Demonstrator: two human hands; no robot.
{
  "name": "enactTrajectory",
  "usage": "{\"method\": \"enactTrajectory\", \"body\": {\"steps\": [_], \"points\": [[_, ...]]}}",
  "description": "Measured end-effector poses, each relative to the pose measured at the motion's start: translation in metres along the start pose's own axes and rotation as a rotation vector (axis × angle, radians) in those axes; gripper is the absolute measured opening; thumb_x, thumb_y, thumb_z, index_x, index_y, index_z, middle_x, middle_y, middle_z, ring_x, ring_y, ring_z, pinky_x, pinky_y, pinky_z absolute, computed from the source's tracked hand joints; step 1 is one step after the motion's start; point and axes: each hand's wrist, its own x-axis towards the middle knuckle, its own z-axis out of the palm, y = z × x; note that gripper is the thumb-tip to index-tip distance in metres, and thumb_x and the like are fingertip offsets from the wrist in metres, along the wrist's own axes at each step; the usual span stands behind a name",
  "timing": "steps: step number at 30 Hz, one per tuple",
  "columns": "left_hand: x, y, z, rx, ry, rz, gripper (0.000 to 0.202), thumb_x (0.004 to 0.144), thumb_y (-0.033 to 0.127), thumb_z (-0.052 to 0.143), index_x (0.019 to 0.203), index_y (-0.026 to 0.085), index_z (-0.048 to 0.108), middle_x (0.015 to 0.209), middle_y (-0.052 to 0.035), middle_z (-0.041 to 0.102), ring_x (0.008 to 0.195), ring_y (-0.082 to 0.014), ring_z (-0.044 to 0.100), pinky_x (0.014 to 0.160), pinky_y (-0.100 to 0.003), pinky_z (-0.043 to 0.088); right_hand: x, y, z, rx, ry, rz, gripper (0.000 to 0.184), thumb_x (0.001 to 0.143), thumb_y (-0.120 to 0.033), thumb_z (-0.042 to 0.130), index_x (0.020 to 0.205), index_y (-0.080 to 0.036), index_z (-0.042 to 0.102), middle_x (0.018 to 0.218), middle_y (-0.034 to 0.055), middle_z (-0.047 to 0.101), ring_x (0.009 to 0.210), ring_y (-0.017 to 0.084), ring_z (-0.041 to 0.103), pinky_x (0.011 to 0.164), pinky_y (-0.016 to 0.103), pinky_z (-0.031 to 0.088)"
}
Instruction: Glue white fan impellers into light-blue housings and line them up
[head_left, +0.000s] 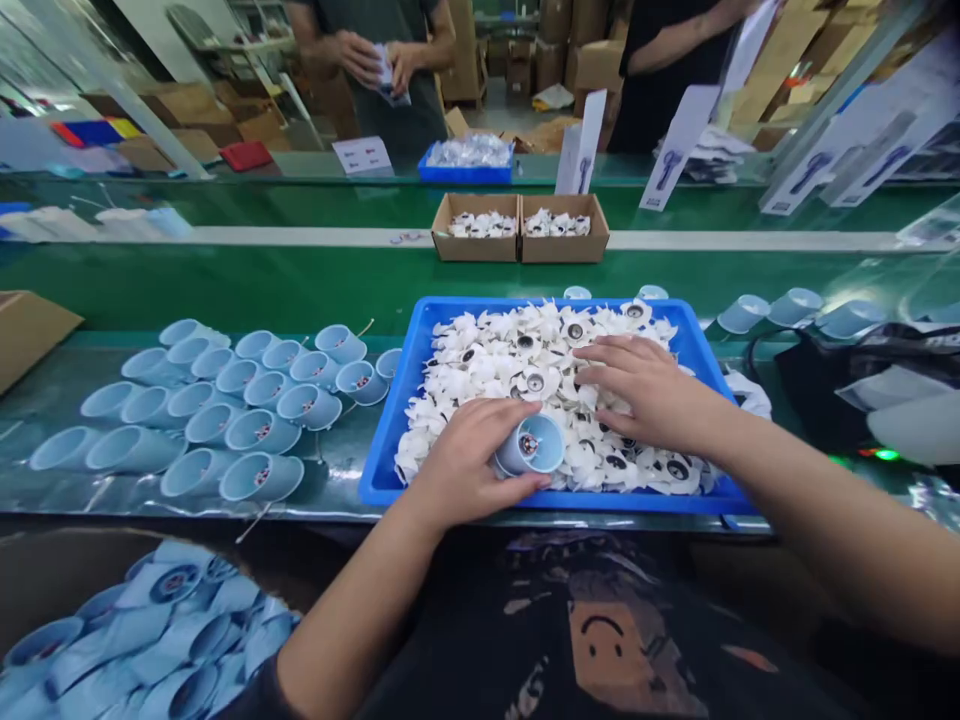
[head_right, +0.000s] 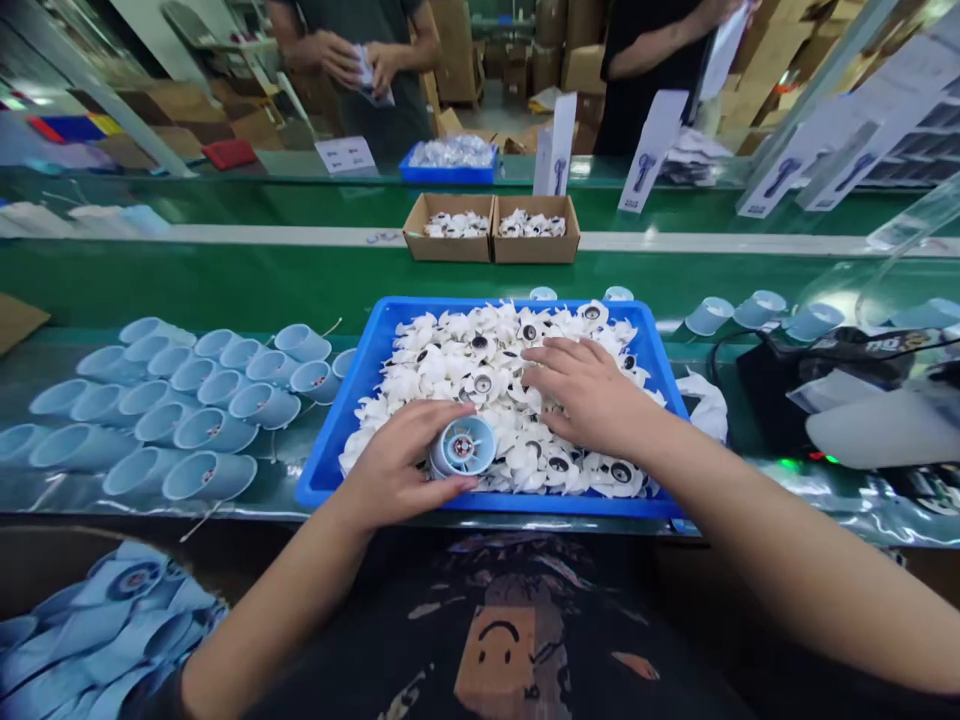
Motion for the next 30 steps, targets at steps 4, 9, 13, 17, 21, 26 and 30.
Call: {"method": "enactTrajectory", "body": {"steps": [4,9,13,17,21,26,30], "points": [[0.0,-0.002,0.002,0.014,-0.007,-0.001,0.064,0.08,0.047,0.075,0.134,0.022,0.053,0.127,-0.0111,0.065,0.117,-0.0277,0.061,0.101,-0.047,0.048,-0.028,0.003,-0.003,-0.135,0.023,-0.14,0.028,0.093,-0.037,0.059,0.118,-0.025,0.06,0.14,0.0018,0.051,0.134,0.031,0.04,0.112,0.059,0.022],[0.002,-0.003,0.002,0.017,-0.022,-0.012,0.064,0.08,0.048,0.076,0.134,0.022,0.054,0.126,-0.0108,0.066,0.116,-0.0272,0.061,0.1,-0.046,0.049,-0.047,-0.001,0.003,-0.163,0.055,-0.11,0.025,0.101,-0.041,0.05,0.107,-0.02,0.063,0.123,0.0043,0.06,0.115,0.029,0.052,0.099,0.048,0.036],[0.004,0.0,0.001,0.04,-0.036,-0.029,0.064,0.079,0.047,0.077,0.133,0.021,0.055,0.125,-0.0109,0.066,0.116,-0.0279,0.062,0.1,-0.044,0.05,-0.045,-0.014,0.007,-0.188,0.082,-0.069,0.018,0.1,-0.033,0.054,0.108,-0.018,0.062,0.121,0.006,0.058,0.111,0.028,0.052,0.094,0.045,0.037],[0.005,0.002,0.001,0.059,-0.047,-0.041,0.064,0.079,0.047,0.077,0.133,0.02,0.055,0.126,-0.0108,0.066,0.116,-0.0275,0.062,0.101,-0.043,0.049,-0.038,-0.025,0.009,-0.221,0.053,-0.038,0.012,0.098,-0.02,0.056,0.106,-0.021,0.064,0.116,0.0031,0.059,0.104,0.025,0.054,0.087,0.04,0.038],[0.006,0.002,0.0,0.047,-0.042,-0.041,0.064,0.079,0.05,0.076,0.133,0.02,0.056,0.127,-0.0109,0.066,0.115,-0.0276,0.062,0.1,-0.043,0.05,-0.031,-0.032,0.005,-0.287,-0.03,-0.035,0.011,0.098,-0.017,0.055,0.103,-0.02,0.064,0.113,0.003,0.06,0.1,0.024,0.055,0.083,0.039,0.036],[0.008,0.002,-0.001,0.024,-0.051,-0.017,0.065,0.079,0.046,0.078,0.134,0.02,0.056,0.128,-0.0109,0.066,0.116,-0.027,0.062,0.101,-0.041,0.05,-0.021,-0.038,0.005,-0.393,-0.125,-0.037,0.019,0.096,-0.015,0.056,0.111,-0.023,0.064,0.115,0.0049,0.061,0.093,0.024,0.057,0.081,0.04,0.035],[0.004,-0.002,0.0,-0.03,-0.03,0.017,0.067,0.082,0.047,0.075,0.141,0.025,0.051,0.133,-0.0086,0.064,0.12,-0.0272,0.061,0.103,-0.043,0.048,-0.015,-0.043,0.01,-0.349,-0.071,0.063,0.016,0.094,-0.016,0.057,0.107,-0.019,0.064,0.107,0.0088,0.06,0.09,0.026,0.057,0.074,0.038,0.036]]}}
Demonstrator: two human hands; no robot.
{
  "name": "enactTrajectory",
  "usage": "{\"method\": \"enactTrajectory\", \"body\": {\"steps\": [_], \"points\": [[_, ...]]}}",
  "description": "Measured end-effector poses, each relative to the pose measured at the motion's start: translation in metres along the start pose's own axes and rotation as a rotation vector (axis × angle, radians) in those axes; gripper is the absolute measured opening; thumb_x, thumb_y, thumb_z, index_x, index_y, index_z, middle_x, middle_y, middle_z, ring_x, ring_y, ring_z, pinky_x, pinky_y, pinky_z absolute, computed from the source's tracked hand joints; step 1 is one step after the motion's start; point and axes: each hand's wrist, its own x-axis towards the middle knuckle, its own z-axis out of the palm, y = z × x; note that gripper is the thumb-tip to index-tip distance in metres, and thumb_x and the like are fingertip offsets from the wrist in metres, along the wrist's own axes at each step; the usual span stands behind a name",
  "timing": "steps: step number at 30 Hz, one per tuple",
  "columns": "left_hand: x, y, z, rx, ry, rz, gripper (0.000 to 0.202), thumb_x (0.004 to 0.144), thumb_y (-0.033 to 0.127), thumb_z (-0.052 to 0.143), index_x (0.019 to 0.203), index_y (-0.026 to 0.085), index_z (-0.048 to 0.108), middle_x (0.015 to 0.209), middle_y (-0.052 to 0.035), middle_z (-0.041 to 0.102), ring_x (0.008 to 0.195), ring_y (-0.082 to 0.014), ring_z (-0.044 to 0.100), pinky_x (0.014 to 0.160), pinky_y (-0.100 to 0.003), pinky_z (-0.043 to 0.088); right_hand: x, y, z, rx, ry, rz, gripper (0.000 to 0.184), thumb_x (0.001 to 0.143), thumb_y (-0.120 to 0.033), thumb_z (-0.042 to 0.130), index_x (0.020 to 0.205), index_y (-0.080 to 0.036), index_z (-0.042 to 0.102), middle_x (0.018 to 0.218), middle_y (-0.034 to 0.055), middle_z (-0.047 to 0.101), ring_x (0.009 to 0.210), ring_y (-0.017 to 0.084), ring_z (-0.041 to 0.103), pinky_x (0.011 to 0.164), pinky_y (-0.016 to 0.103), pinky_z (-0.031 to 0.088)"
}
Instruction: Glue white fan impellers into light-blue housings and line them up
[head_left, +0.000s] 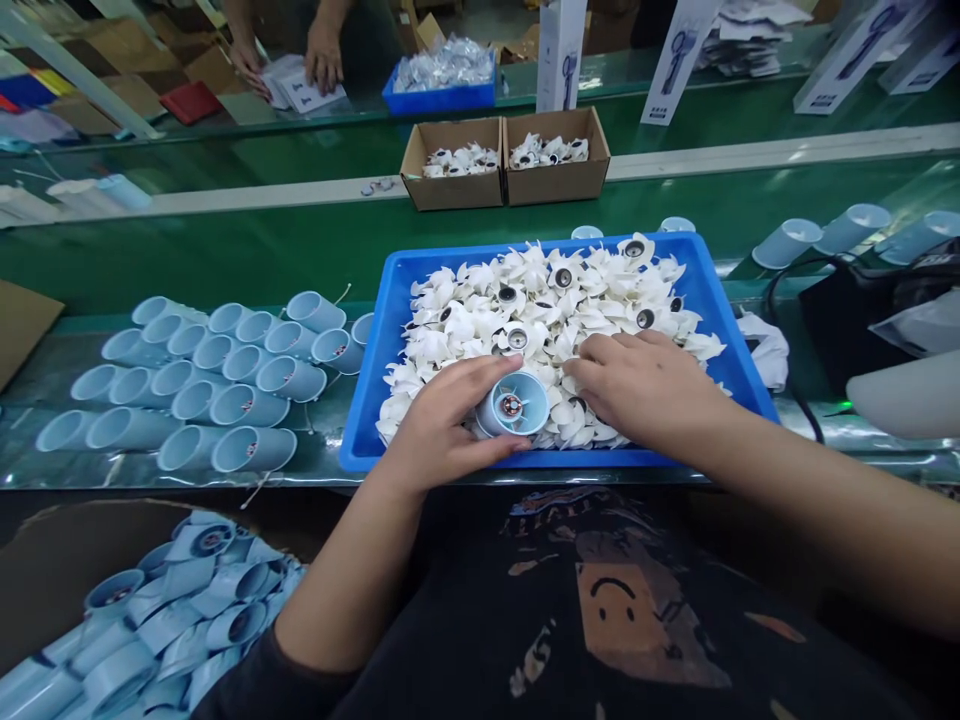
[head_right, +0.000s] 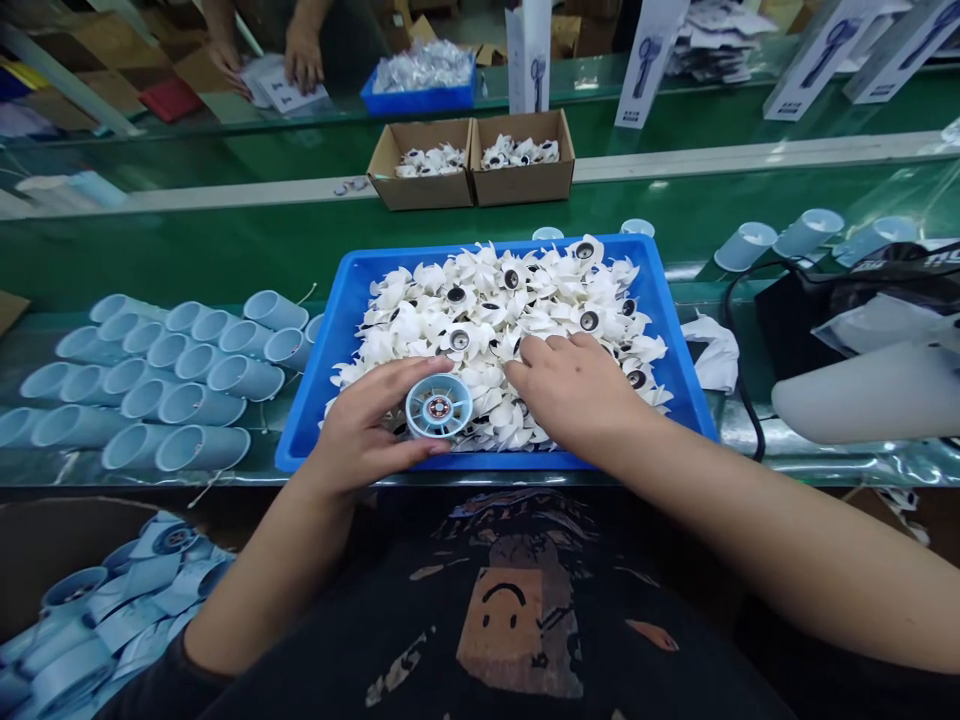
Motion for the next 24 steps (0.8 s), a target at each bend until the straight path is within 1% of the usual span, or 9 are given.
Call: {"method": "enactTrajectory", "body": {"steps": [4,5,7,9,10,13,15,19,24], "points": [[-0.012,0.0,0.002,-0.22,0.121,-0.016,0.078,0.084,0.048,0.073,0.15,0.026,0.038,0.134,-0.0126,0.062,0.117,-0.029,0.062,0.102,-0.046,0.049,-0.004,0.001,0.001,0.046,0.057,0.089,0.016,0.094,-0.013,0.052,0.106,-0.016,0.061,0.101,0.0106,0.058,0.091,0.027,0.057,0.074,0.039,0.039],[-0.015,0.002,0.003,-0.264,0.15,-0.036,0.077,0.084,0.046,0.072,0.15,0.026,0.038,0.135,-0.0134,0.061,0.117,-0.0298,0.062,0.103,-0.047,0.048,-0.008,0.003,0.001,0.157,0.088,0.115,0.016,0.094,-0.014,0.052,0.108,-0.016,0.06,0.104,0.0107,0.057,0.093,0.027,0.056,0.076,0.04,0.04],[-0.018,0.011,0.004,-0.31,0.174,-0.085,0.074,0.084,0.038,0.07,0.149,0.025,0.038,0.136,-0.0142,0.059,0.119,-0.0314,0.06,0.104,-0.05,0.047,-0.017,0.006,-0.001,0.553,0.164,0.173,0.02,0.096,-0.023,0.052,0.116,-0.018,0.055,0.109,0.0097,0.056,0.096,0.025,0.057,0.08,0.039,0.045],[-0.018,0.024,0.005,-0.317,0.139,-0.137,0.074,0.081,0.032,0.066,0.148,0.023,0.037,0.134,-0.0146,0.057,0.12,-0.032,0.058,0.105,-0.052,0.045,-0.028,0.007,-0.002,1.063,0.218,0.218,0.026,0.098,-0.033,0.05,0.121,-0.021,0.05,0.108,0.0073,0.057,0.094,0.021,0.059,0.08,0.035,0.05],[-0.016,0.031,0.005,-0.298,0.1,-0.159,0.075,0.08,0.03,0.066,0.148,0.023,0.036,0.133,-0.0146,0.057,0.12,-0.0322,0.058,0.105,-0.052,0.045,-0.033,0.005,-0.002,1.32,0.208,0.241,0.027,0.097,-0.037,0.051,0.119,-0.022,0.049,0.105,0.006,0.057,0.091,0.019,0.061,0.079,0.033,0.052],[-0.007,0.05,0.008,-0.166,-0.012,-0.19,0.08,0.076,0.032,0.072,0.146,0.024,0.034,0.131,-0.0133,0.058,0.119,-0.0318,0.058,0.104,-0.049,0.046,-0.043,-0.002,-0.001,1.959,0.058,0.317,0.032,0.09,-0.041,0.065,0.113,-0.023,0.052,0.099,0.003,0.061,0.085,0.017,0.064,0.081,0.03,0.055],[0.002,0.057,0.01,-0.063,-0.07,-0.191,0.076,0.076,0.037,0.077,0.141,0.025,0.038,0.127,-0.0111,0.061,0.117,-0.0307,0.06,0.101,-0.047,0.047,-0.047,-0.008,0.0,2.227,-0.036,0.354,0.037,0.086,-0.04,0.074,0.114,-0.023,0.056,0.098,0.0024,0.064,0.087,0.017,0.066,0.083,0.03,0.056],[0.017,0.062,0.014,0.053,-0.145,-0.188,0.059,0.079,0.046,0.077,0.127,0.024,0.05,0.121,-0.0082,0.065,0.112,-0.0288,0.062,0.096,-0.044,0.049,-0.048,-0.012,0.002,2.384,-0.072,0.399,0.037,0.083,-0.035,0.078,0.113,-0.022,0.061,0.097,0.0021,0.066,0.087,0.015,0.067,0.084,0.027,0.056],[0.025,0.064,0.017,0.107,-0.13,-0.166,0.058,0.078,0.046,0.077,0.124,0.022,0.052,0.121,-0.007,0.067,0.111,-0.0265,0.063,0.095,-0.042,0.046,-0.048,-0.01,0.005,2.402,-0.053,0.363,0.031,0.085,-0.034,0.077,0.109,-0.02,0.063,0.095,0.0026,0.065,0.085,0.014,0.066,0.08,0.024,0.055]]}}
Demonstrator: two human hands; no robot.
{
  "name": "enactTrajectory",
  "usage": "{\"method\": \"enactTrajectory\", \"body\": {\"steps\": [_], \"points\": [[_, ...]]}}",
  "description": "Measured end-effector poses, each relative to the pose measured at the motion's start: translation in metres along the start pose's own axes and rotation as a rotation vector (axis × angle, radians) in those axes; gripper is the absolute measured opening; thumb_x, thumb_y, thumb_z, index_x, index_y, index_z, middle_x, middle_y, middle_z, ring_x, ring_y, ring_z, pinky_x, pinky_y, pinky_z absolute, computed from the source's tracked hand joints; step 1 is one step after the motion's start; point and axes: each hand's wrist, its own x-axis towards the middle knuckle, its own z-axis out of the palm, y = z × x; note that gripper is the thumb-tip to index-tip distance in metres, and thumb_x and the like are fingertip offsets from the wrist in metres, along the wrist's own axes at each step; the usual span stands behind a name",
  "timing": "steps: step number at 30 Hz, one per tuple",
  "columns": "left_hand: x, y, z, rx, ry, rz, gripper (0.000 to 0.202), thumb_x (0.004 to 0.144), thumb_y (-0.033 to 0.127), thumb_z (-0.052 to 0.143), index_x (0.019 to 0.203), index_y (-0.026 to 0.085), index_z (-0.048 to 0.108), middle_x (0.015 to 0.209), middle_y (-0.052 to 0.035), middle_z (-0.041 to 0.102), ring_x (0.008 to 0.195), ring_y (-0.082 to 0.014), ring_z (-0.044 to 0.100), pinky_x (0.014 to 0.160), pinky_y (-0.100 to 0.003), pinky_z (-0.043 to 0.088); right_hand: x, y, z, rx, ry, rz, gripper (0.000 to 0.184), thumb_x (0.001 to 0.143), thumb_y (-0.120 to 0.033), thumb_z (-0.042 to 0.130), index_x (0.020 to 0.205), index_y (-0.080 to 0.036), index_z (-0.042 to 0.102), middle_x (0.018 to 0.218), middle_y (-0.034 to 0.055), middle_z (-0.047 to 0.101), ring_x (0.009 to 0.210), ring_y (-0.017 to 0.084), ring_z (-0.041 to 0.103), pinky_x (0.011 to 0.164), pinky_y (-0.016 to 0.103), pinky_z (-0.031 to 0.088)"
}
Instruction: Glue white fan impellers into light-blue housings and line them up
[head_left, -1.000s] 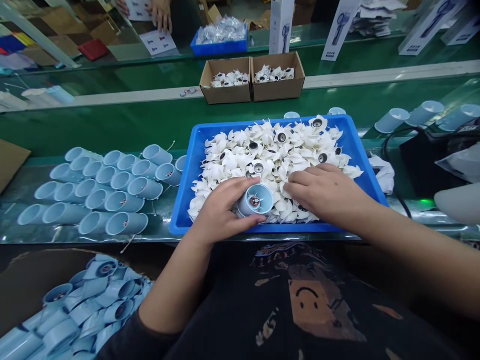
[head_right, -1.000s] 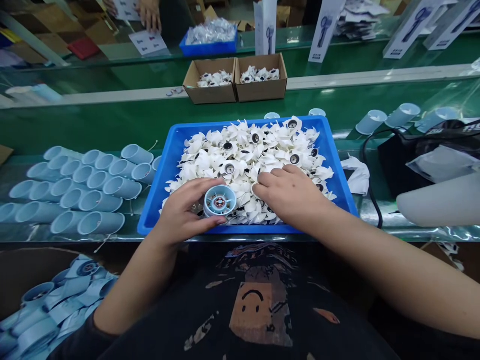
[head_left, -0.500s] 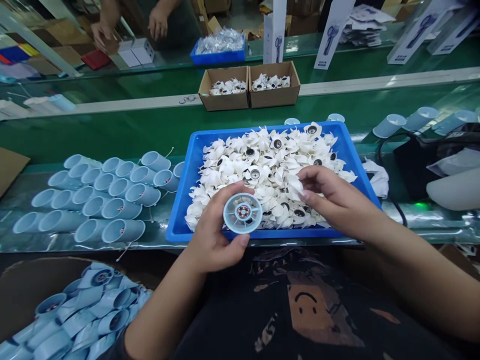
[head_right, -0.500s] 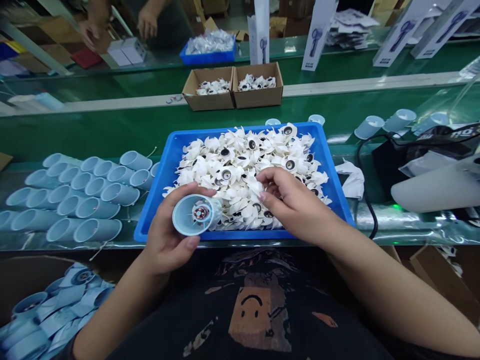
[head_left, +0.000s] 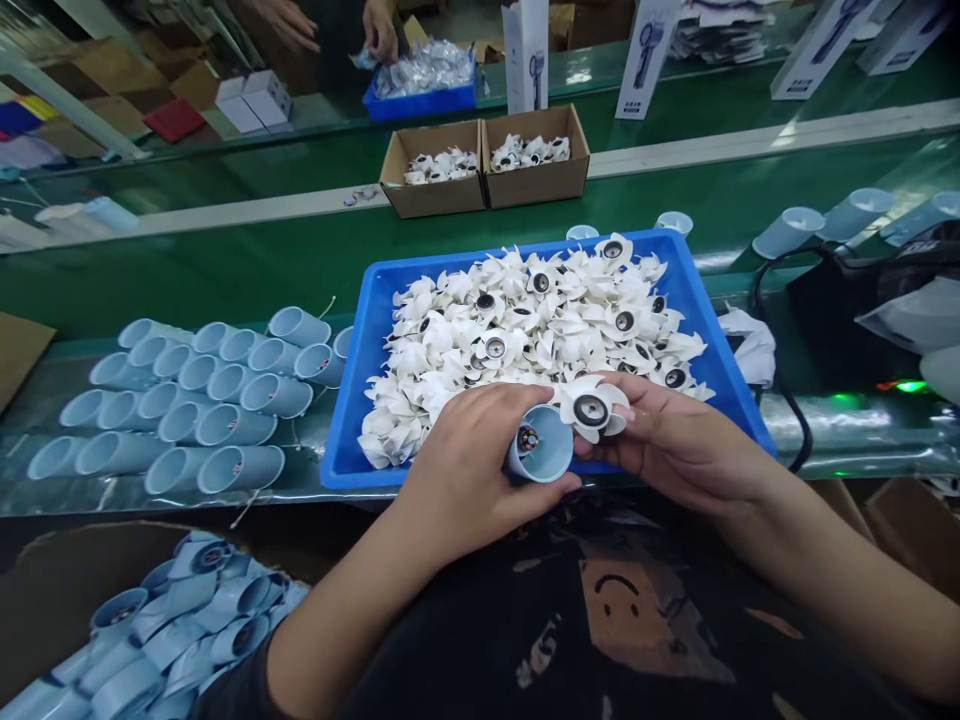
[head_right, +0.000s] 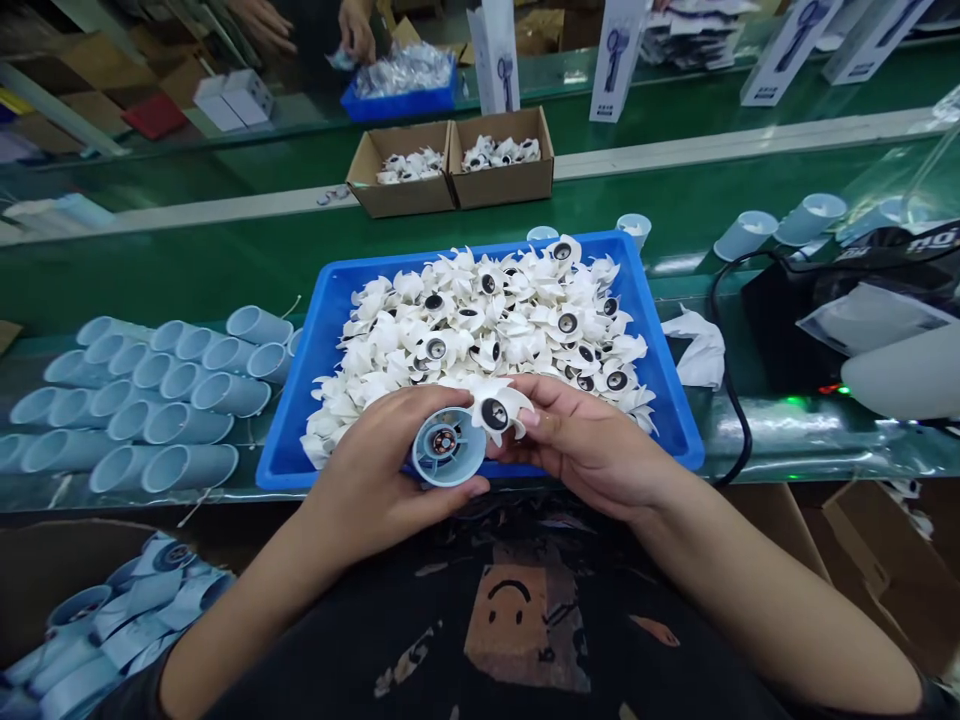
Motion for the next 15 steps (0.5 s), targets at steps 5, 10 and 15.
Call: {"method": "enactTrajectory", "body": {"steps": [5,10,15], "points": [[0.003,0.005,0.0,0.023,0.002,0.001,0.054,0.078,0.043,0.078,0.12,0.02,0.054,0.114,-0.0059,0.069,0.106,-0.0253,0.064,0.091,-0.04,0.046,-0.005,-0.006,0.002,-0.432,0.019,-0.221,0.021,0.094,-0.03,0.066,0.114,-0.026,0.062,0.102,0.0028,0.062,0.092,0.014,0.063,0.084,0.025,0.053],[0.008,0.008,0.004,0.043,0.0,0.036,0.041,0.083,0.036,0.07,0.116,0.02,0.053,0.111,-0.0064,0.068,0.104,-0.0254,0.063,0.09,-0.042,0.045,-0.009,-0.016,0.014,-1.356,0.002,-0.611,0.024,0.094,-0.02,0.062,0.117,-0.026,0.064,0.112,0.0049,0.054,0.101,0.017,0.054,0.086,0.031,0.047],[0.008,0.017,0.012,0.082,0.007,0.031,0.038,0.083,0.029,0.067,0.117,0.02,0.05,0.109,-0.0065,0.066,0.103,-0.0248,0.062,0.091,-0.042,0.045,0.001,-0.011,0.017,-1.559,0.053,-0.622,0.01,0.093,-0.017,0.06,0.099,-0.021,0.067,0.104,0.0048,0.05,0.092,0.018,0.051,0.078,0.036,0.045]]}}
